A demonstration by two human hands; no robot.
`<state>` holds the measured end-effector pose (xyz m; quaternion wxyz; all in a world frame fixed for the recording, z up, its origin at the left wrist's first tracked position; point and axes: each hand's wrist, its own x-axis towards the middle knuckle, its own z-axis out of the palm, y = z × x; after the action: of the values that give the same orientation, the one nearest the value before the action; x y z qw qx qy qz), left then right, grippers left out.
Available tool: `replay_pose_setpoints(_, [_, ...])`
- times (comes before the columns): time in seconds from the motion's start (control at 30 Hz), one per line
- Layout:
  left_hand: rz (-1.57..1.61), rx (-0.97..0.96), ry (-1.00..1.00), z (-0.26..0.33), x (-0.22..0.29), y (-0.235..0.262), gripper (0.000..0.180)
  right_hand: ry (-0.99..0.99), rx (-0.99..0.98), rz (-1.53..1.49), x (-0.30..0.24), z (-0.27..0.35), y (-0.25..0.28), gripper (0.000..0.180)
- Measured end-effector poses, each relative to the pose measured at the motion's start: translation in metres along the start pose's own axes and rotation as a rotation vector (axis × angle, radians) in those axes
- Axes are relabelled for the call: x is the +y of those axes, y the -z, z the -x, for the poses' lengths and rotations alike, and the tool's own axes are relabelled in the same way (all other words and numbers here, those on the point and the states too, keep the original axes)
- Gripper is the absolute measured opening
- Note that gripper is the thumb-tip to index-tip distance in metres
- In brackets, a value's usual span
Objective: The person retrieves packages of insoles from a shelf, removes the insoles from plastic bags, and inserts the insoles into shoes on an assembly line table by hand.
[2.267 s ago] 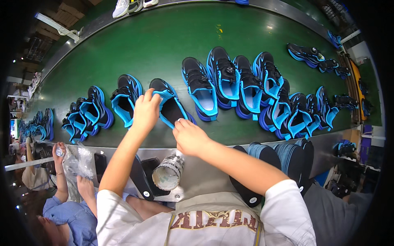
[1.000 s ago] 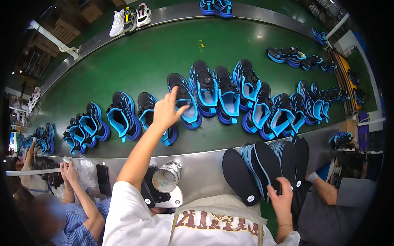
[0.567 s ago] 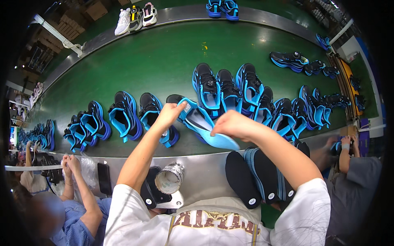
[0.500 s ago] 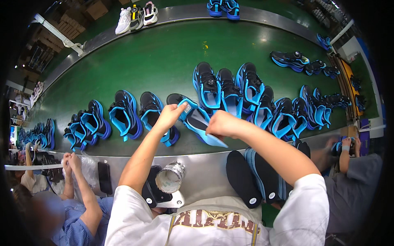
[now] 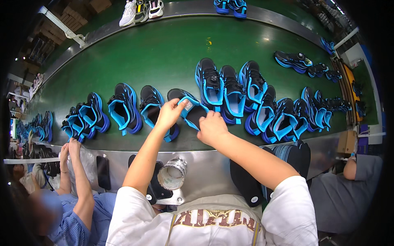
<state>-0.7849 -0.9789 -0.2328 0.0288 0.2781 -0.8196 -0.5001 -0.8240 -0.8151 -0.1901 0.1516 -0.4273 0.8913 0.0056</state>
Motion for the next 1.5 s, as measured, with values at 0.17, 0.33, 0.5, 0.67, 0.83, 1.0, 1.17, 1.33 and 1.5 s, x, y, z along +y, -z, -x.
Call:
replay_pose_setpoints(0.17, [0.051, -0.051, -0.009, 0.001, -0.002, 0.001, 0.038, 0.092, -0.173, -0.03, 0.01, -0.017, -0.002, 0.022])
replay_pose_setpoints(0.33, [0.095, -0.087, -0.016, 0.0, -0.006, -0.004, 0.036, 0.297, -0.022, 0.09, 0.014, -0.039, -0.034, 0.016])
replay_pose_setpoints(0.5, [0.027, -0.005, -0.053, 0.004, -0.01, -0.012, 0.032, 0.344, 0.045, 0.185, 0.019, -0.055, -0.052, 0.013])
replay_pose_setpoints(0.67, [-0.505, 0.326, -0.413, 0.002, -0.003, -0.021, 0.031, 0.366, -0.197, 0.304, 0.009, -0.067, -0.043, 0.02])
replay_pose_setpoints(0.83, [-0.921, 0.195, -0.671, -0.002, 0.005, -0.014, 0.034, 0.482, -0.546, 0.645, 0.006, -0.076, -0.042, 0.035])
replay_pose_setpoints(1.0, [-1.113, 0.005, -0.625, -0.008, 0.004, -0.024, 0.025, 0.587, -0.463, 0.555, 0.018, -0.082, -0.058, 0.028])
replay_pose_setpoints(1.17, [-1.043, -0.08, -0.651, -0.006, -0.006, -0.01, 0.013, 0.674, -0.663, 0.507, 0.011, -0.06, 0.001, 0.035])
replay_pose_setpoints(1.33, [0.308, -0.249, -0.036, 0.011, 0.026, 0.039, 0.017, 0.511, -0.709, 0.337, 0.013, -0.042, -0.017, 0.046])
replay_pose_setpoints(1.5, [-0.347, -0.39, -0.105, 0.026, 0.01, 0.097, 0.008, 0.45, -0.272, 0.162, 0.027, -0.026, -0.045, 0.046])
